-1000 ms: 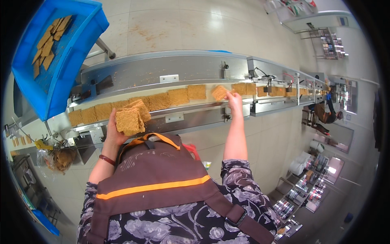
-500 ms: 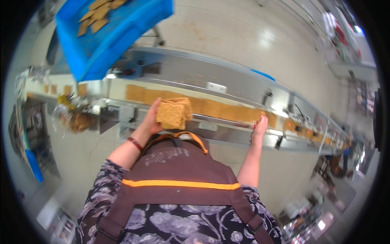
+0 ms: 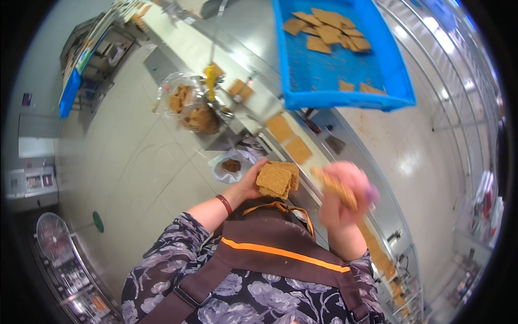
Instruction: The person picks rectangular biscuits from a blue bin and places them one by one onto a moving conveyor belt. The person repeatedly refills the bin and continues arranging the biscuits in a single file on the belt.
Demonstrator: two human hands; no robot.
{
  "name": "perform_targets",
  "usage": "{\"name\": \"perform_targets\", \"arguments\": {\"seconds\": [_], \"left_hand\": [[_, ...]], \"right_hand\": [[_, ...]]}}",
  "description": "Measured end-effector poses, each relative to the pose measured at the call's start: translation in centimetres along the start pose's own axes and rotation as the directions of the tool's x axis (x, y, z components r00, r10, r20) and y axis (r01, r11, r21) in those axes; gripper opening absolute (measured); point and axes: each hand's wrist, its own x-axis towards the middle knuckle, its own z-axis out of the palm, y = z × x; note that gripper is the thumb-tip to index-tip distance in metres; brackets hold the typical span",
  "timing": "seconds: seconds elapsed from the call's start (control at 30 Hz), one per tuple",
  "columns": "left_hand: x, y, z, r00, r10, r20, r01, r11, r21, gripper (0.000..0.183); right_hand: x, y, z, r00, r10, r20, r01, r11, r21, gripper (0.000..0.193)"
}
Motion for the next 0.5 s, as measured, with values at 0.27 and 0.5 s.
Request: {"name": "perform_targets", "arguments": {"seconds": [0.27,0.5], "left_hand": [[-1.9,5.4,-3.2,0.983,0.148,0.105,-0.136,0.984,-0.115,0.061],[0.0,7.3,-1.6,0.966,0.126,0.225,-0.104,0.989,-0.107,0.060]], "right_hand": [[7.9,4.5,18.1,0.843,0.028,0.537,0.200,0.910,-0.362,0.024],[-7.3,10.0,10.4,0.727,0.673,0.136,-0.470,0.631,-0.617,0.040]]}}
